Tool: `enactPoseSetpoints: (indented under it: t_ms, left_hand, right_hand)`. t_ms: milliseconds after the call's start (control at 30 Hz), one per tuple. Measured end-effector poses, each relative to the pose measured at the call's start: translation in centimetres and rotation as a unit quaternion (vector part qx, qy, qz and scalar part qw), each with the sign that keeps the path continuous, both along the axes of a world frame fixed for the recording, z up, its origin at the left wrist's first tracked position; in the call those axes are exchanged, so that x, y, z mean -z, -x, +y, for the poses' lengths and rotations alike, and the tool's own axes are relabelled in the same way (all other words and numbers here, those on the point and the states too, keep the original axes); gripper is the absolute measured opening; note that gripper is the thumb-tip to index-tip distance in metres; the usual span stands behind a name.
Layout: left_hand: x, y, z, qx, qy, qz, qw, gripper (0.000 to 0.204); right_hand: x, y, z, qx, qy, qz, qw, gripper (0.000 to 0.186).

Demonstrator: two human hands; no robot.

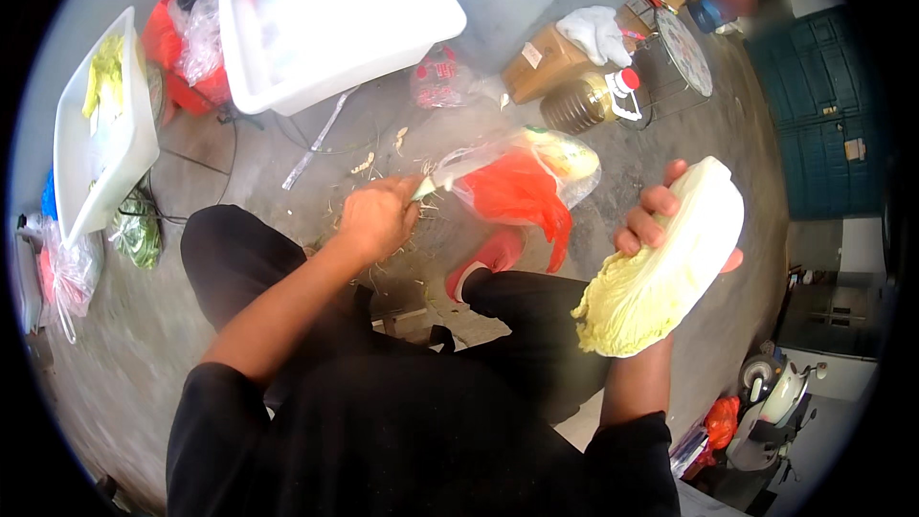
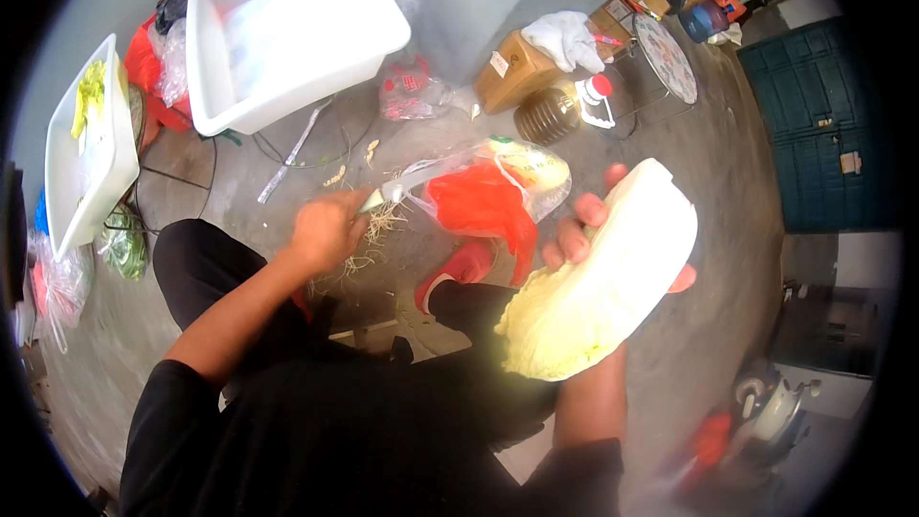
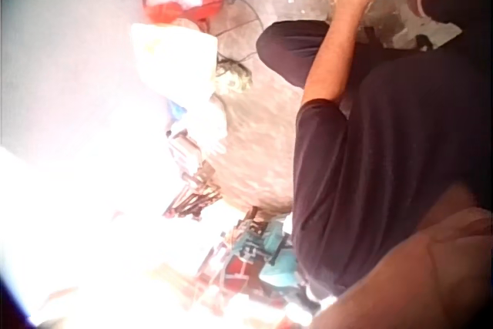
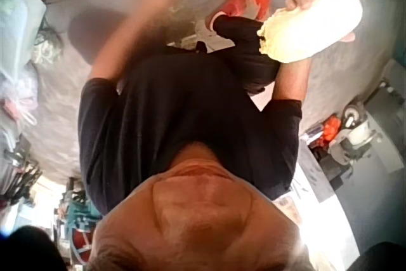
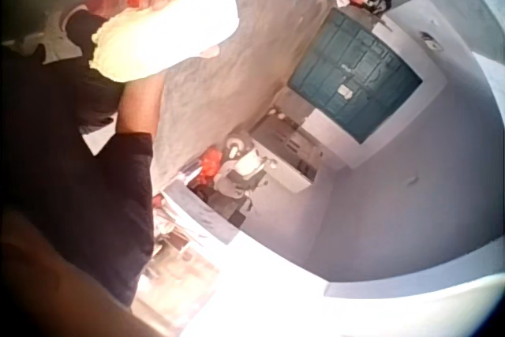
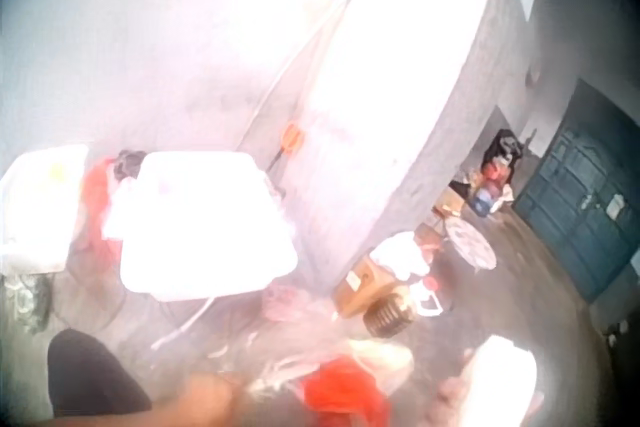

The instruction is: The person retrieves a bag of napa cabbage from a refrigerator, sits on the floor, and uses a knife to trim the root ends. They then separate the cabbage into individual leaves and place them into a white plastic container.

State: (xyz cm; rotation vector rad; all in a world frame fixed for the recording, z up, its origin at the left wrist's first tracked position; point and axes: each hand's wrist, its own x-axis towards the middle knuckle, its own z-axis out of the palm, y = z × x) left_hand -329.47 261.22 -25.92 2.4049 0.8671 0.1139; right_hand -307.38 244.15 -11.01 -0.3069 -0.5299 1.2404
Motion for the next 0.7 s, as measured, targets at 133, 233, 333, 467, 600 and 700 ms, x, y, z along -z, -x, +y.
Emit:
enactPoseSetpoints:
  t_ms: [133, 233, 333, 467, 600, 700]
  left_hand:
    - [-0.3, -2.7, -0.6, 0.021, 0.004, -0.077, 0.997, 0.037]
    - [1.4, -4.6, -1.0, 0.008, 0.046, -0.092, 0.995, 0.038]
    - [1.8, -9.1, 0.4, 0.001, 0.043, -0.165, 0.985, 0.038]
    - [0.7, -17.6, 4.0, 0.005, 0.011, -0.205, 0.979, 0.033]
    - [0.0, -24.1, 6.8, 0.004, -0.017, -0.187, 0.982, 0.033]
    - [1.1, -27.2, 8.5, -0.008, -0.028, -0.159, 0.987, 0.033]
  right_hand:
    - [1.1, -1.7, -1.2, 0.043, 0.002, -0.024, 0.999, 0.095]
    - [2.3, -2.1, -1.5, 0.063, -0.003, 0.014, 0.998, 0.095]
    - [1.8, -2.9, -1.7, 0.069, 0.028, 0.015, 0.997, 0.094]
    - [2.1, -3.6, -2.4, 0.089, 0.056, 0.042, 0.994, 0.098]
    - [2.9, -4.5, -3.6, 0.111, 0.076, 0.035, 0.990, 0.101]
    - [2.8, -4.5, -3.6, 0.123, 0.082, 0.049, 0.988, 0.102]
